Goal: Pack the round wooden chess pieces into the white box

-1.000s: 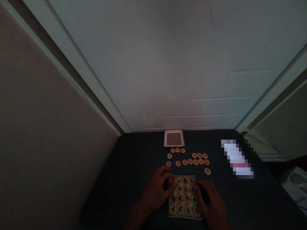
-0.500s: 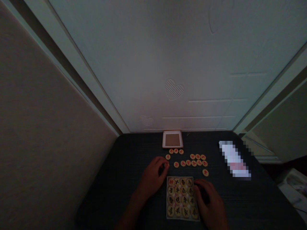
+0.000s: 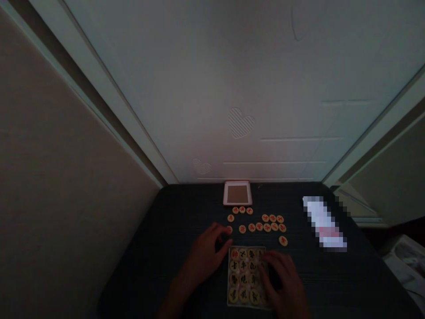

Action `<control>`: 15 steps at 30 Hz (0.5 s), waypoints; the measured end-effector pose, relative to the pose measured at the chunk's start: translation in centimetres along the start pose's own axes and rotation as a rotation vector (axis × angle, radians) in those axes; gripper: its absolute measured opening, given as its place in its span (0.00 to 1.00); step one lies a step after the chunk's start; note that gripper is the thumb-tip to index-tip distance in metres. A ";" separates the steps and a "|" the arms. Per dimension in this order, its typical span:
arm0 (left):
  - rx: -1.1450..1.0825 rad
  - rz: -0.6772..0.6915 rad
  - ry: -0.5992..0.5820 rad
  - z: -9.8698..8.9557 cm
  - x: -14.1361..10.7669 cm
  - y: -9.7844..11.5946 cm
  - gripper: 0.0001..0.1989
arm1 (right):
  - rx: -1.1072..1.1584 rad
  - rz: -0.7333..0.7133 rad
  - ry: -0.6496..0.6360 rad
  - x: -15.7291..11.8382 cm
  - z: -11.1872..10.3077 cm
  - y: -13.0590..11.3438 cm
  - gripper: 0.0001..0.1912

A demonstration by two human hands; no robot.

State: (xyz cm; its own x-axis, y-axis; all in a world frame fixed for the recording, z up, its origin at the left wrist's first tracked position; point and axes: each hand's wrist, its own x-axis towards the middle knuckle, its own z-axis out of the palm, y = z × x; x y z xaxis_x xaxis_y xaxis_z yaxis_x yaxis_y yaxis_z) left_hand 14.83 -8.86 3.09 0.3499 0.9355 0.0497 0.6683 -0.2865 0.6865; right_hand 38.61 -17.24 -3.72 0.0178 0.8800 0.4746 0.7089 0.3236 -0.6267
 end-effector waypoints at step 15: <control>-0.153 -0.022 -0.014 2.2 -3.0 0.0 0.06 | -0.049 -0.096 -0.267 2.7 3.9 -3.6 0.10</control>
State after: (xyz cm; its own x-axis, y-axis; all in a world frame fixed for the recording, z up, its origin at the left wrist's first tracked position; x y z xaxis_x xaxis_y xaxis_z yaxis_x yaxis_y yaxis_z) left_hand 15.26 -12.17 1.36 0.3462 0.9378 0.0244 0.5683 -0.2304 0.7899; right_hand 33.33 -14.62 -2.61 -0.2328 0.9088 0.3462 0.7316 0.3982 -0.5534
